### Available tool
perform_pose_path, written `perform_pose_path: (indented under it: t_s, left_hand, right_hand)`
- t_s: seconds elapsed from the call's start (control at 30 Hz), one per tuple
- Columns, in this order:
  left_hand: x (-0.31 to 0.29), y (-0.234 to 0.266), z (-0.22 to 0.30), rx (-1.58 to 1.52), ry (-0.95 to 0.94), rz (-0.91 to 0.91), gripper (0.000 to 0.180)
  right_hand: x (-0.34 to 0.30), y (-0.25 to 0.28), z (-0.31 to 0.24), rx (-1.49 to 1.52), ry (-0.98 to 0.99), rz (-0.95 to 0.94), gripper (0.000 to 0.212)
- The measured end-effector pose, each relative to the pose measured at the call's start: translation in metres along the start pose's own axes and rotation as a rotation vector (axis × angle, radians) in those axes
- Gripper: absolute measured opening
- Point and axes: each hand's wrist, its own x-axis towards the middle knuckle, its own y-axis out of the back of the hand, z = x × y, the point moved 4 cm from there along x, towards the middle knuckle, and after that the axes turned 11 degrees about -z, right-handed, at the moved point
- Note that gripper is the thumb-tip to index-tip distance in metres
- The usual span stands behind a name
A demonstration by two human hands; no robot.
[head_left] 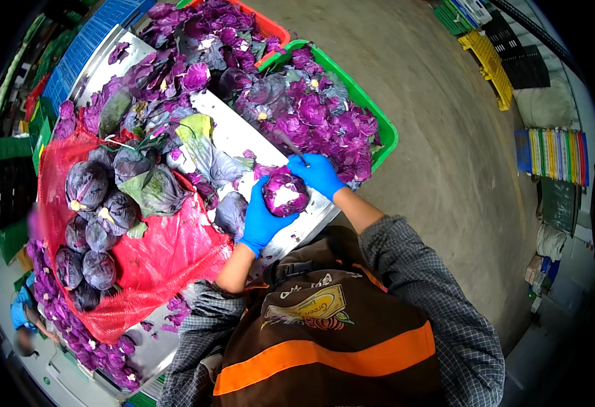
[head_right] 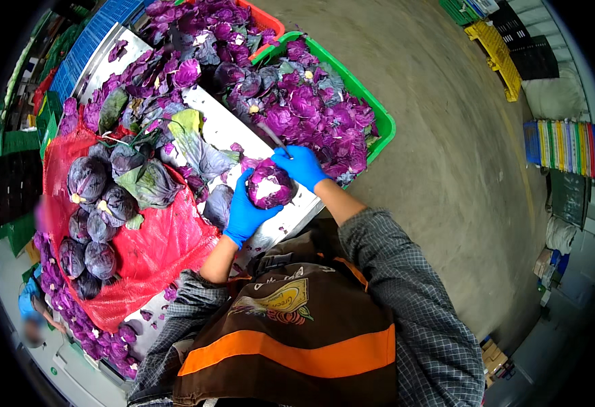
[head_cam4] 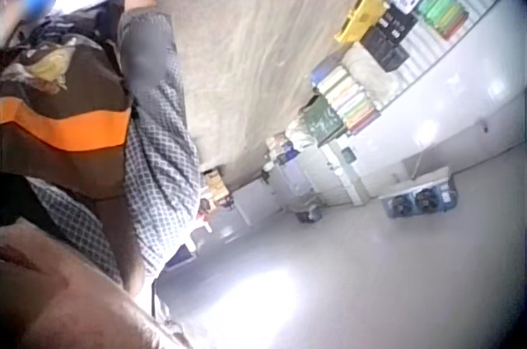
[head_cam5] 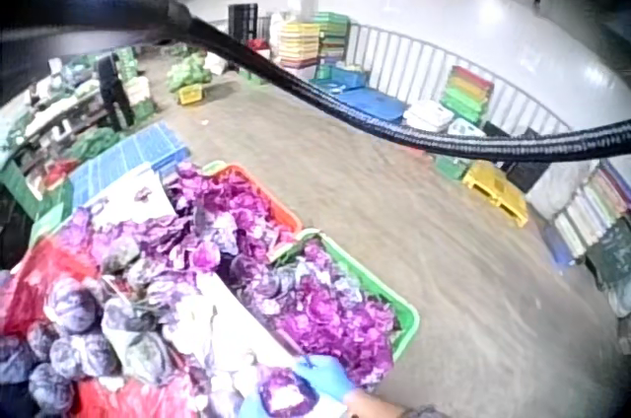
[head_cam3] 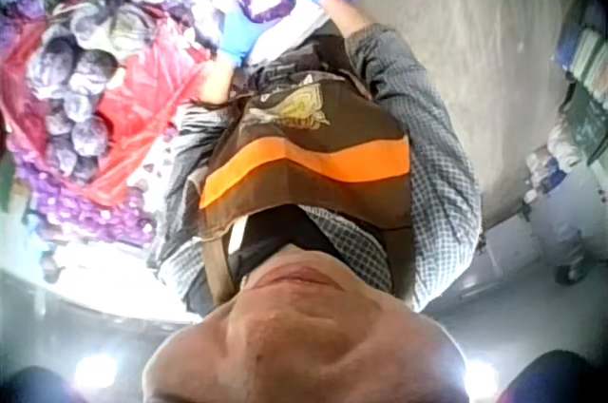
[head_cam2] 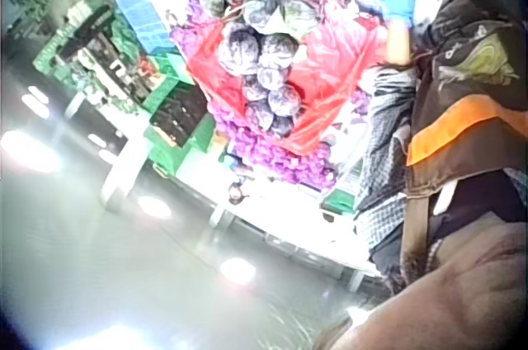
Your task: The person processes red cabbage by cutting out the cores with a knife and pulling off loose outer leaves, then places the cored cabbage into a red mesh bag.
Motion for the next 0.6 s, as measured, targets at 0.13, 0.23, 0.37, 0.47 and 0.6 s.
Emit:
perform_pose_path:
  t_s: [0.13, 0.23, 0.37, 0.47, 0.6]
  left_hand:
    - [-0.013, -0.002, 0.024, 0.276, -0.033, 0.22, 0.106]
    - [-0.015, -0.002, 0.022, 0.277, -0.017, 0.209, 0.104]
    - [-0.014, -0.003, 0.023, 0.284, -0.021, 0.194, 0.105]
    - [-0.014, -0.004, 0.019, 0.295, -0.024, 0.194, 0.105]
    - [-0.014, -0.003, 0.021, 0.282, -0.045, 0.188, 0.104]
  right_hand:
    - [-0.056, 0.008, -0.025, -0.162, 0.079, 0.007, 0.037]
    - [-0.087, 0.004, -0.053, -0.336, 0.129, -0.074, 0.04]
    - [-0.092, -0.002, -0.068, -0.463, 0.048, -0.123, 0.045]
    - [-0.083, -0.006, -0.065, -0.512, -0.011, -0.166, 0.045]
    - [-0.069, -0.005, -0.036, -0.245, -0.076, -0.063, 0.044]
